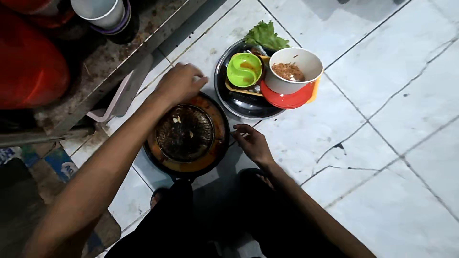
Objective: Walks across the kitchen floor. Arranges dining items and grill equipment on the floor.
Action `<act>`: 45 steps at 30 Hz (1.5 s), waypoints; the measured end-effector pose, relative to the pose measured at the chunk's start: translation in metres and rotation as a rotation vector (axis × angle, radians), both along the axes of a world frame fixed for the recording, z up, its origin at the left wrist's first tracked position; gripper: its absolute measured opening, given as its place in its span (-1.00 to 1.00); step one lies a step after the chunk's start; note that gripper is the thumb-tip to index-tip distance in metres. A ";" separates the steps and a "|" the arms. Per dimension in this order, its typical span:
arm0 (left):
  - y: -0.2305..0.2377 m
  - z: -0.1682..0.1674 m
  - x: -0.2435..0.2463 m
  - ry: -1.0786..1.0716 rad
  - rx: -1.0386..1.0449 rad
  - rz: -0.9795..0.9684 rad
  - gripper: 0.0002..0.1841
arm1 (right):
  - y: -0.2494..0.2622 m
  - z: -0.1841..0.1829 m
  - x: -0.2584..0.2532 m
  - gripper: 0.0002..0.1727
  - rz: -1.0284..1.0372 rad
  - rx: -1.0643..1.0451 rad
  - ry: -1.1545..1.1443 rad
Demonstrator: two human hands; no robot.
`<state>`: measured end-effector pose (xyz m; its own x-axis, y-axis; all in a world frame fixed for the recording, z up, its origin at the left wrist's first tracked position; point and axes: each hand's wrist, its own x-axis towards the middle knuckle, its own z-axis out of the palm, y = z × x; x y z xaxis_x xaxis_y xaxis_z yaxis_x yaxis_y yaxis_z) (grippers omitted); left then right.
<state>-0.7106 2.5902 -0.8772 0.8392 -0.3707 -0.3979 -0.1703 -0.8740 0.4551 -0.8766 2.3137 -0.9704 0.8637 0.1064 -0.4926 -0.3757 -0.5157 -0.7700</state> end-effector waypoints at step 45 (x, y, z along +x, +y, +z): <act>0.114 -0.067 -0.130 -0.214 -0.135 0.216 -0.84 | 0.127 0.036 0.077 -0.80 0.834 -0.378 -0.961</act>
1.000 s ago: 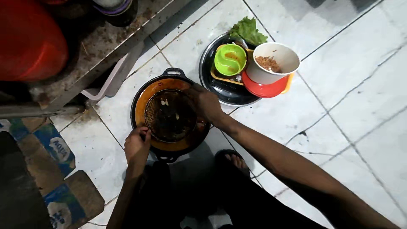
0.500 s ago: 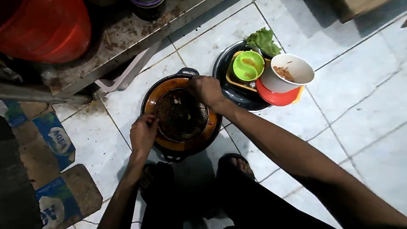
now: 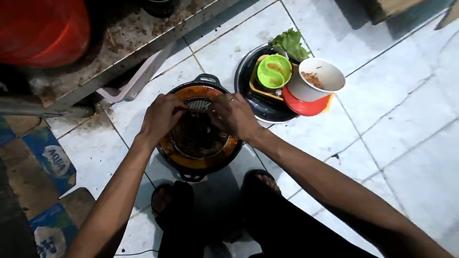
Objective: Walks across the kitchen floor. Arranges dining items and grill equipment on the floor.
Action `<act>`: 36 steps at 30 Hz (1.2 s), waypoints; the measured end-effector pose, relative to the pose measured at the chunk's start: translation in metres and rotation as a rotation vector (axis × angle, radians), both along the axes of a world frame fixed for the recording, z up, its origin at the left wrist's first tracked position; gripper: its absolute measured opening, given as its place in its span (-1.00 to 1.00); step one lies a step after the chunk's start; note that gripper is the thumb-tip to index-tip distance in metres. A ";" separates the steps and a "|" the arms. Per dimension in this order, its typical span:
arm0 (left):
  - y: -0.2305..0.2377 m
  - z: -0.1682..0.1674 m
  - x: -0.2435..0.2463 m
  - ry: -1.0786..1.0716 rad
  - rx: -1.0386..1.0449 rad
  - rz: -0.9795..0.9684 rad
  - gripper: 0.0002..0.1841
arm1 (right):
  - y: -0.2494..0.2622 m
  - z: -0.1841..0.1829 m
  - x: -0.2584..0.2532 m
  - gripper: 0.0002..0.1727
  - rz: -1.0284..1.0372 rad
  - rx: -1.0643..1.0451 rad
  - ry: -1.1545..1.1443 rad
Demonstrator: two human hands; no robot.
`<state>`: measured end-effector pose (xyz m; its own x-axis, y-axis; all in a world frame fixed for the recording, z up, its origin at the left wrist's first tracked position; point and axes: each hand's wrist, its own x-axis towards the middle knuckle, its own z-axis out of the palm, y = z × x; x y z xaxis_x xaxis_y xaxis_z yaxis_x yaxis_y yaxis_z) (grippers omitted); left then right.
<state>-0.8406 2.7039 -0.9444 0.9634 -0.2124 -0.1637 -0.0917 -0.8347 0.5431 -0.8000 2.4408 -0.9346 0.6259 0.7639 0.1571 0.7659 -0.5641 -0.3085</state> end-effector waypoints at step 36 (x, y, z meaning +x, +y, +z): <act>0.004 0.021 -0.045 0.511 -0.120 -0.118 -0.67 | -0.039 0.006 -0.024 -0.75 -0.213 0.125 1.234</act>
<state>-0.8851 2.7075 -0.9233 0.7356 -0.3600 -0.5739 0.1205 -0.7641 0.6338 -0.8244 2.4013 -0.9291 0.5159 0.6522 -0.5554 -0.1724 -0.5560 -0.8131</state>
